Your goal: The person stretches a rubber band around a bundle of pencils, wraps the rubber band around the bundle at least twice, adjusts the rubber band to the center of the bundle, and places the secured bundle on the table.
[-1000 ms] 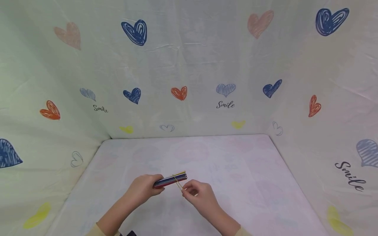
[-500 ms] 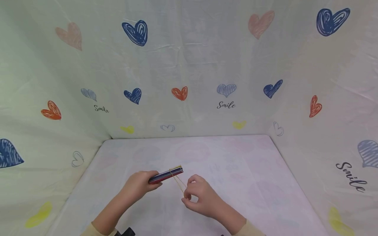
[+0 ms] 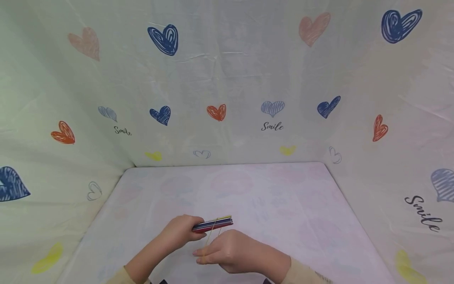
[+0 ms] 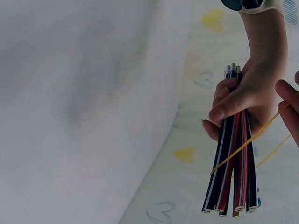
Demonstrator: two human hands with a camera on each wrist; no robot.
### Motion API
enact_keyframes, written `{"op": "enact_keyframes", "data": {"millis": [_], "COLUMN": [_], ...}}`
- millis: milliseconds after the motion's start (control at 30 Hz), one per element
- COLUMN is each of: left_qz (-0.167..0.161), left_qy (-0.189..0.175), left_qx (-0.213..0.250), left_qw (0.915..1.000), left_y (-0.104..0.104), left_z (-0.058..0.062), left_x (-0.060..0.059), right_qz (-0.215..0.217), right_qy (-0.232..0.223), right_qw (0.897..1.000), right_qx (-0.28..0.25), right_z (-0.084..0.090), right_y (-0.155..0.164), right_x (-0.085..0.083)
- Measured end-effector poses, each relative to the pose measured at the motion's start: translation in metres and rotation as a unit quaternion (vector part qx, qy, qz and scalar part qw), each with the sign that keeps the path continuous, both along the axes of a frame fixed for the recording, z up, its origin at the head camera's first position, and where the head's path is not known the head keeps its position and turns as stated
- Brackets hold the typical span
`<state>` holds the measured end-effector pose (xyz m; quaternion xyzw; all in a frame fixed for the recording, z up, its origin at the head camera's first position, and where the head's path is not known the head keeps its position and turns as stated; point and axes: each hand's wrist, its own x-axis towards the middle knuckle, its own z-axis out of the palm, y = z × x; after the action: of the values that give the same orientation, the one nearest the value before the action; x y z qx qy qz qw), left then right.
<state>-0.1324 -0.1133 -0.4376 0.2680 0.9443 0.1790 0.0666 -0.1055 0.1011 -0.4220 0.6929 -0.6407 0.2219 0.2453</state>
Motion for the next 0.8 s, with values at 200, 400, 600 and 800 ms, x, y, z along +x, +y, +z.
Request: {"op": "enact_keyframes", "data": {"millis": [200,400,600,800], "left_qz": [-0.018,-0.038,-0.025,0.014], "left_qy": [-0.021,-0.019,-0.014,0.003], "left_qx": [-0.009,-0.023,-0.014,-0.022], "left_qw": [0.9996,0.9988,0.9995,0.9996], "left_y": [0.012,0.022,0.022,0.012], "left_z": [-0.003,-0.002,-0.003,-0.006], "left_x": [0.006,0.01,0.008,0.001], "right_qz": [0.005,0.014,0.034,0.0], "right_qy": [0.112,0.193,0.155,0.067], "right_qw": [0.993,0.968,0.967,0.979], "right_qx": [-0.021,-0.162,-0.197,-0.19], "right_z": [0.015,0.03,0.033,0.029], "right_y": [-0.002,-0.011,-0.012,0.002], "right_x": [-0.003,-0.006,-0.003,0.001]}}
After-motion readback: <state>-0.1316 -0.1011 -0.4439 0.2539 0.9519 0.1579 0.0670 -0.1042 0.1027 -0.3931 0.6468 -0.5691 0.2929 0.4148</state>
